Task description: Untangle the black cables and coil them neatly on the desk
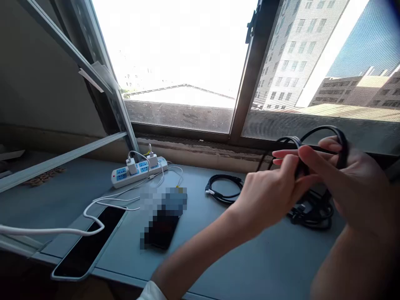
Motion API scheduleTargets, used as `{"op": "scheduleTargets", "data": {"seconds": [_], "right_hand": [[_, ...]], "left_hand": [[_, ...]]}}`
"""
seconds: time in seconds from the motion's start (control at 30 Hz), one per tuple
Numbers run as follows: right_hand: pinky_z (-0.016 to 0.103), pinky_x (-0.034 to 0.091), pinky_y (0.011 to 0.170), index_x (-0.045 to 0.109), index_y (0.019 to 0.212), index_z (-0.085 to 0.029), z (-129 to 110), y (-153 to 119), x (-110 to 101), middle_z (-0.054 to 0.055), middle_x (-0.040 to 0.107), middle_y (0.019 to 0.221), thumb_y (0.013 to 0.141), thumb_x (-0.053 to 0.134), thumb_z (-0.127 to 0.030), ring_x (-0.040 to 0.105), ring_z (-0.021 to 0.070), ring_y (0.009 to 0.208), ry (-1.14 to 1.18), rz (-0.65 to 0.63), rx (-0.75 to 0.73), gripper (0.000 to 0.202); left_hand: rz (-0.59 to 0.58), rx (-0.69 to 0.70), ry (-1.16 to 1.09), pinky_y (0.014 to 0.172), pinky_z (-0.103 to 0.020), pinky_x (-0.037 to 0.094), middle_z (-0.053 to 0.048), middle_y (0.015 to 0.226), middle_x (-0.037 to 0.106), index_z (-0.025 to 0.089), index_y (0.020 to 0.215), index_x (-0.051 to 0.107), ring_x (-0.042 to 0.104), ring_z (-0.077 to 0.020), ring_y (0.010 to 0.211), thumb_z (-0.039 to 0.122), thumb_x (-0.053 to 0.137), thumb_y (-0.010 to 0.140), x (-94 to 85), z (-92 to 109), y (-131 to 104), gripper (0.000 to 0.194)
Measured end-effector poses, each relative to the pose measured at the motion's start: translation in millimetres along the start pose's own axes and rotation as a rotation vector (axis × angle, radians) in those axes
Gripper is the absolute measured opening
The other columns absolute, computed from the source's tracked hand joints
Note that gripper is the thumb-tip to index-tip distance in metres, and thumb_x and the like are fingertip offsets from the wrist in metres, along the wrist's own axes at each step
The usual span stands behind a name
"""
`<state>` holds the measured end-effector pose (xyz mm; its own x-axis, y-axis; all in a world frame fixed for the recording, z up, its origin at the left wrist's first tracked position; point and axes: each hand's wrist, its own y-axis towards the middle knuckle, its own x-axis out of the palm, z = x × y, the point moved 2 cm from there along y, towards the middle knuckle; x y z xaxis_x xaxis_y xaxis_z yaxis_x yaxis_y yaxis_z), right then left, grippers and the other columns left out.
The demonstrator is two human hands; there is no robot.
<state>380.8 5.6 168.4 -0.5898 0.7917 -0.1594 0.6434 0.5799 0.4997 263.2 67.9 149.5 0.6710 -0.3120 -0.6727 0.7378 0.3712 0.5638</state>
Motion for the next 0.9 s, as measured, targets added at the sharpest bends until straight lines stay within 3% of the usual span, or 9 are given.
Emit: {"op": "scheduleTargets", "data": {"seconds": [0.2,0.33,0.43,0.5,0.6,0.67,0.73,0.8,0.9], "right_hand": [[0.019,0.051,0.043,0.032,0.078,-0.023,-4,0,-3,0.002,0.067,0.069,0.064,0.077,-0.040,0.065,0.0177,0.053,0.112,0.019,0.043,0.050],[0.023,0.050,0.035,0.032,0.080,-0.023,-8,2,-4,0.002,0.069,0.072,0.061,0.078,-0.039,0.062,0.0188,0.044,0.139,0.078,0.097,0.052],[0.020,0.047,0.033,0.032,0.080,-0.023,-10,3,-6,0.002,0.070,0.070,0.062,0.077,-0.035,0.060,0.0169,0.042,0.169,0.114,0.075,0.050],[0.016,0.043,0.031,0.031,0.080,-0.024,-11,4,-8,0.000,0.067,0.060,0.064,0.076,-0.034,0.062,0.0184,0.045,0.195,0.134,0.063,0.049],[0.012,0.038,0.029,0.031,0.081,-0.024,-12,4,-9,-0.002,0.063,0.054,0.065,0.075,-0.033,0.063,0.0178,0.048,0.268,0.173,0.031,0.048],[0.012,0.036,0.029,0.030,0.082,-0.024,-13,3,-8,-0.001,0.067,0.062,0.066,0.074,-0.034,0.060,0.0144,0.043,0.304,0.176,0.003,0.048],[0.014,0.037,0.029,0.029,0.082,-0.024,-15,1,-5,0.000,0.069,0.069,0.068,0.072,-0.037,0.056,0.0123,0.039,0.275,0.108,0.005,0.048],[0.017,0.042,0.031,0.028,0.080,-0.023,-16,-2,-2,-0.001,0.069,0.071,0.070,0.071,-0.040,0.057,0.0126,0.040,0.187,-0.052,0.046,0.048],[0.020,0.047,0.036,0.030,0.081,-0.023,-16,-9,-2,-0.003,0.065,0.063,0.070,0.070,-0.040,0.058,0.0135,0.043,0.011,-0.308,0.097,0.045]], "left_hand": [[-0.104,0.111,-0.080,0.067,-0.024,0.040,-0.002,0.081,0.067,0.021,0.106,0.059,0.062,-0.0172,0.077,0.049,0.047,0.088,-16.8,3,1,0.036],[-0.293,-0.114,-0.048,0.062,-0.024,0.039,-0.003,0.072,0.065,0.018,0.083,0.066,0.061,-0.0173,0.072,0.061,0.030,0.088,-40.6,-20,-1,0.056],[-0.360,-0.316,0.099,0.074,-0.026,0.042,-0.008,0.101,0.066,0.017,0.103,0.064,0.059,-0.0233,0.097,0.063,0.034,0.085,-53.0,-47,-5,0.058],[-0.424,-0.416,0.198,0.085,-0.029,0.040,-0.011,0.124,0.057,0.017,0.122,0.054,0.050,-0.0266,0.115,0.063,0.039,0.083,-55.2,-65,-7,0.062],[-0.554,-0.522,0.191,0.089,-0.030,0.040,-0.012,0.132,0.051,0.018,0.129,0.049,0.048,-0.0262,0.117,0.062,0.036,0.084,-51.3,-81,-7,0.064],[-0.572,-0.494,0.093,0.086,-0.028,0.041,-0.010,0.128,0.054,0.021,0.129,0.051,0.052,-0.0243,0.111,0.063,0.037,0.083,-47.5,-79,-5,0.064],[-0.529,-0.387,-0.084,0.084,-0.027,0.043,-0.008,0.121,0.059,0.022,0.124,0.055,0.055,-0.0224,0.106,0.064,0.039,0.082,-44.2,-67,-1,0.061],[-0.446,-0.289,-0.360,0.081,-0.026,0.044,-0.007,0.113,0.063,0.021,0.118,0.061,0.057,-0.0205,0.100,0.062,0.036,0.085,-41.9,-51,3,0.058],[-0.290,-0.310,-0.731,0.074,-0.027,0.047,-0.009,0.099,0.067,0.018,0.105,0.067,0.062,-0.0190,0.090,0.059,0.031,0.088,-38.4,-33,8,0.057]]}}
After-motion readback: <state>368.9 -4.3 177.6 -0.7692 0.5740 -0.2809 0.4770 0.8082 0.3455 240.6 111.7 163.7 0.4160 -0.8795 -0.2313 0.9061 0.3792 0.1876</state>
